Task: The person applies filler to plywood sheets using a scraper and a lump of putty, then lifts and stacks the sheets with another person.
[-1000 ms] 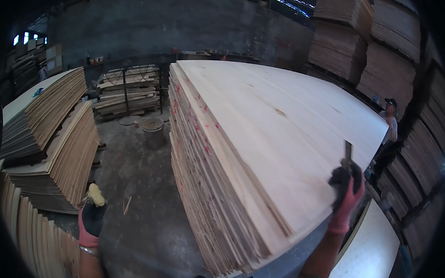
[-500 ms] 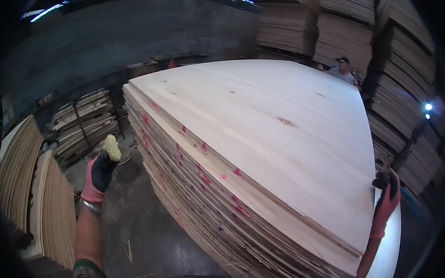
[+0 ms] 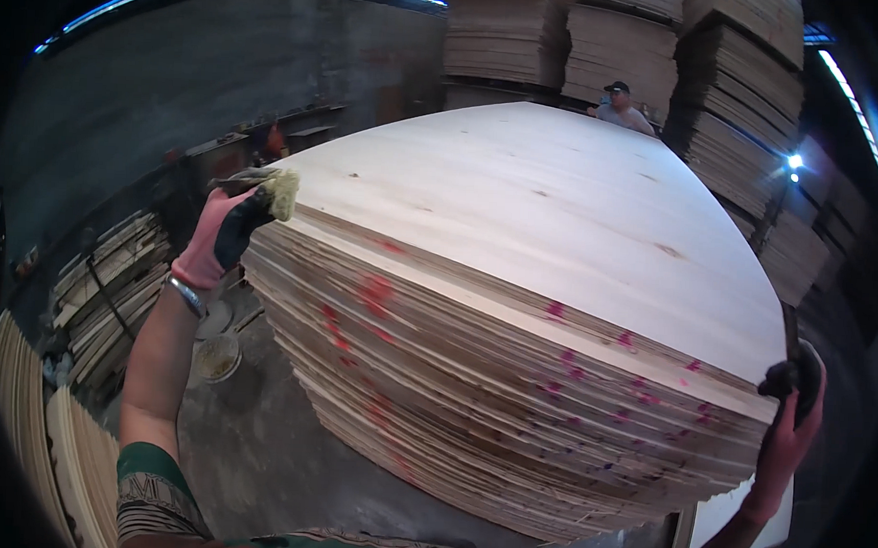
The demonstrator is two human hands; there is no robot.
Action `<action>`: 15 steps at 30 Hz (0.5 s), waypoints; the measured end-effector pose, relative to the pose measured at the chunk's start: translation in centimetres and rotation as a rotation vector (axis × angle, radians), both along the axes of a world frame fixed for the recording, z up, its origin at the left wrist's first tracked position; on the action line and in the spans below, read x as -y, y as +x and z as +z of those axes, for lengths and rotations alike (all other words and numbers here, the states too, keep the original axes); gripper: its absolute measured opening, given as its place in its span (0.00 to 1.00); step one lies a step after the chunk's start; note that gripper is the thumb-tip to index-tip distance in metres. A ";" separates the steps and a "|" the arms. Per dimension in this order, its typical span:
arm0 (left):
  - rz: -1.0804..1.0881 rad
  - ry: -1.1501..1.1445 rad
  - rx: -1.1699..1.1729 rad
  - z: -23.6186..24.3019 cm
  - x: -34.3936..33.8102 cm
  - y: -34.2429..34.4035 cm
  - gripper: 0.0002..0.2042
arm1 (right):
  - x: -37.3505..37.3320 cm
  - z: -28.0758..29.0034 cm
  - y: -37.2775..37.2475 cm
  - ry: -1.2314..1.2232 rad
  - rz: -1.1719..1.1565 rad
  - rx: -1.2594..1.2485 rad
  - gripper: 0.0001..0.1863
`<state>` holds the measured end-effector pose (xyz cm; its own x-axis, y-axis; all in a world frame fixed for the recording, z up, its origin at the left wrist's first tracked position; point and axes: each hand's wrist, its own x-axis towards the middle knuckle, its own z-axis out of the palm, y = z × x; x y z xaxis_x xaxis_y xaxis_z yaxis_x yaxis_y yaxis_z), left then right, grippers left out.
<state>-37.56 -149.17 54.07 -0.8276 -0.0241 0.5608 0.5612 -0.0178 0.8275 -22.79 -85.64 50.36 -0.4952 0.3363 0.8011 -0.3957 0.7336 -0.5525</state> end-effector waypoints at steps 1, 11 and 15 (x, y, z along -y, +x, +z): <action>-0.015 -0.032 0.041 0.8 1.0 -1.6 0.10 | 1.9 -0.2 -0.7 -0.033 -0.011 -0.050 0.20; 0.375 -0.814 -0.043 1.9 5.8 -23.6 0.15 | 5.0 -6.3 -9.1 -0.209 -0.020 -0.064 0.18; 0.423 -1.142 -0.037 1.1 5.9 -31.9 0.17 | 3.0 -6.7 -8.8 -0.204 -0.076 -0.099 0.19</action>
<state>-69.45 -155.06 55.20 -0.8569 0.2352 0.4587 0.3704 0.8998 0.2305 -31.55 -88.60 43.67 -0.3850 0.5294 0.7559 -0.4034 0.6401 -0.6538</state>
